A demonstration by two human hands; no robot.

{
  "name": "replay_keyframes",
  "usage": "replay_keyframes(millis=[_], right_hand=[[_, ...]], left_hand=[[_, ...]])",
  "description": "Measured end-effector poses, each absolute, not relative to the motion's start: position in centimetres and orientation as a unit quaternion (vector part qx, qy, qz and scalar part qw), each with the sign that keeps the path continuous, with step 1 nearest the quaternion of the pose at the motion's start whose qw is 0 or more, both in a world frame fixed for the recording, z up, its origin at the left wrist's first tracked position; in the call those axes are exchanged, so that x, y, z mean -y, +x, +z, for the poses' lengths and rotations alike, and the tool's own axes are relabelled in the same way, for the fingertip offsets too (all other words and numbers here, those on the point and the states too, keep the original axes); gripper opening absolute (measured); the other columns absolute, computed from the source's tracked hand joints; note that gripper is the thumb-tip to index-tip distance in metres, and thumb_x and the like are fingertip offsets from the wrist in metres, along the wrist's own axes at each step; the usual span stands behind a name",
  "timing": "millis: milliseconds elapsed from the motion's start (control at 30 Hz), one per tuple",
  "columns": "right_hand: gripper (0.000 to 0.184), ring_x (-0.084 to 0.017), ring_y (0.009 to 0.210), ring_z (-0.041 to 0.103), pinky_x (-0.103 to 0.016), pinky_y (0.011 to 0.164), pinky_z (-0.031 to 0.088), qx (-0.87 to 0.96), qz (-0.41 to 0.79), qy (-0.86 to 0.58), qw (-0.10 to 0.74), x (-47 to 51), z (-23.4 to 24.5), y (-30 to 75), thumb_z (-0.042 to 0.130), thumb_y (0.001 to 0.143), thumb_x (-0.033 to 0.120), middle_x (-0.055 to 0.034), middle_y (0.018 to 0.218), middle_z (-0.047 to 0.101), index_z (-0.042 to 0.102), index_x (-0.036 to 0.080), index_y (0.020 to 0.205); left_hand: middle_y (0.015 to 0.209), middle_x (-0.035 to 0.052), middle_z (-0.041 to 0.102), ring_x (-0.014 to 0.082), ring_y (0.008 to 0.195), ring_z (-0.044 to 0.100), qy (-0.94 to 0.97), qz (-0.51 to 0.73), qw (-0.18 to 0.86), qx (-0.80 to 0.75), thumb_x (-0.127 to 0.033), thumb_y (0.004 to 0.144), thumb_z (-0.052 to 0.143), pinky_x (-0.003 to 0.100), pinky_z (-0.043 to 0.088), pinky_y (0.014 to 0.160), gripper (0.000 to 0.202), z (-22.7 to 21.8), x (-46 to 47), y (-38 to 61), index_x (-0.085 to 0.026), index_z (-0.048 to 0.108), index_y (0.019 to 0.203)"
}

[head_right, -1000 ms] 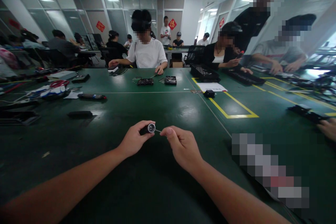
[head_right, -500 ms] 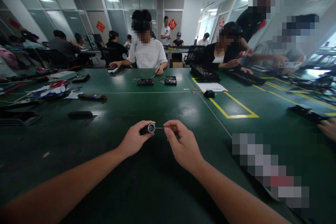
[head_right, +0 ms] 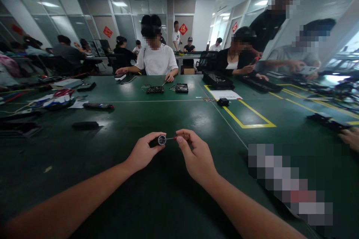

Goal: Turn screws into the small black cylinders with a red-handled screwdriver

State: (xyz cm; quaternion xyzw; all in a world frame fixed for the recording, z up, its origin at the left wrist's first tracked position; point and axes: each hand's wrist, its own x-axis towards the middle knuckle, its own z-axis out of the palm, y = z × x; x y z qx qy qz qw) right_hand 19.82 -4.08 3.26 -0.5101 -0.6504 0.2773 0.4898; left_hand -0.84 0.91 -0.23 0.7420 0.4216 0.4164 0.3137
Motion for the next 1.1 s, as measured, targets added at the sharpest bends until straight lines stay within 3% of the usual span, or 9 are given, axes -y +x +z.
replay_keyframes(millis=[333, 433, 633, 733, 833, 900, 1100], right_hand=[[0.025, -0.018, 0.072, 0.062, -0.030, 0.065, 0.048, 0.665, 0.254, -0.504, 0.490, 4.3, 3.6, 19.6, 0.053, 0.099, 0.042, -0.0021, 0.081, 0.068, 0.069, 0.024, 0.104], [0.025, -0.020, 0.079, 0.066, -0.031, 0.068, 0.049, 0.641, 0.261, -0.518, 0.502, 4.1, 3.5, 19.6, 0.056, 0.097, 0.041, -0.0035, 0.089, 0.071, 0.066, 0.023, 0.111], [0.026, -0.022, 0.082, 0.066, -0.036, 0.076, 0.051, 0.612, 0.277, -0.514, 0.534, 3.9, 3.0, 19.1, 0.052, 0.098, 0.044, -0.0043, 0.085, 0.070, 0.065, 0.023, 0.102], [0.026, -0.022, 0.080, 0.065, -0.039, 0.080, 0.052, 0.525, 0.362, -0.497, 0.589, 3.1, 2.8, 19.1, 0.058, 0.094, 0.047, -0.0041, 0.084, 0.068, 0.065, 0.022, 0.097], [0.025, -0.018, 0.065, 0.059, -0.039, 0.071, 0.055, 0.346, 0.555, -0.443, 0.613, 2.1, 2.8, 19.6, 0.067, 0.086, 0.046, -0.0011, 0.072, 0.060, 0.063, 0.021, 0.084], [0.024, -0.015, 0.062, 0.055, -0.036, 0.068, 0.055, 0.293, 0.592, -0.420, 0.623, 1.6, 2.9, 20.0, 0.072, 0.082, 0.042, 0.0004, 0.069, 0.057, 0.063, 0.020, 0.079], [0.031, -0.017, 0.075, 0.061, -0.035, 0.074, 0.055, 0.386, 0.475, -0.439, 0.658, 1.7, 2.6, 20.0, 0.073, 0.082, 0.052, -0.0008, 0.081, 0.064, 0.067, 0.022, 0.091]], left_hand=[[0.119, 0.0038, 0.070, 0.0199, 0.115, 0.063, 0.733, 0.415, 0.321, -0.434, -0.009, 0.080, 0.075, 0.038, 0.045, 0.106, 0.041, 0.0, -0.9, -0.9, -0.022, 0.070, 0.119], [0.119, 0.0043, 0.070, 0.0206, 0.113, 0.064, 0.735, 0.410, 0.320, -0.434, -0.010, 0.081, 0.075, 0.039, 0.047, 0.105, 0.041, 0.0, -0.9, -0.9, -0.022, 0.070, 0.119], [0.122, 0.0038, 0.070, 0.0202, 0.116, 0.063, 0.739, 0.414, 0.302, -0.439, -0.011, 0.082, 0.075, 0.040, 0.046, 0.107, 0.042, 0.0, -0.9, -0.7, -0.023, 0.068, 0.122], [0.120, 0.0044, 0.070, 0.0203, 0.115, 0.064, 0.752, 0.415, 0.282, -0.427, -0.011, 0.082, 0.074, 0.040, 0.047, 0.106, 0.040, 0.5, -1.0, -0.7, -0.022, 0.069, 0.120], [0.119, 0.0040, 0.071, 0.0201, 0.113, 0.065, 0.772, 0.416, 0.269, -0.399, -0.011, 0.081, 0.075, 0.040, 0.048, 0.105, 0.039, 0.7, -1.4, -1.1, -0.023, 0.070, 0.118], [0.118, 0.0037, 0.071, 0.0201, 0.113, 0.065, 0.767, 0.419, 0.265, -0.407, -0.011, 0.081, 0.076, 0.040, 0.048, 0.105, 0.039, 0.6, -1.8, -1.4, -0.023, 0.071, 0.117], [0.118, 0.0040, 0.071, 0.0205, 0.112, 0.065, 0.763, 0.412, 0.264, -0.422, -0.012, 0.080, 0.077, 0.042, 0.048, 0.105, 0.040, 0.4, -2.0, -1.6, -0.023, 0.070, 0.118]])
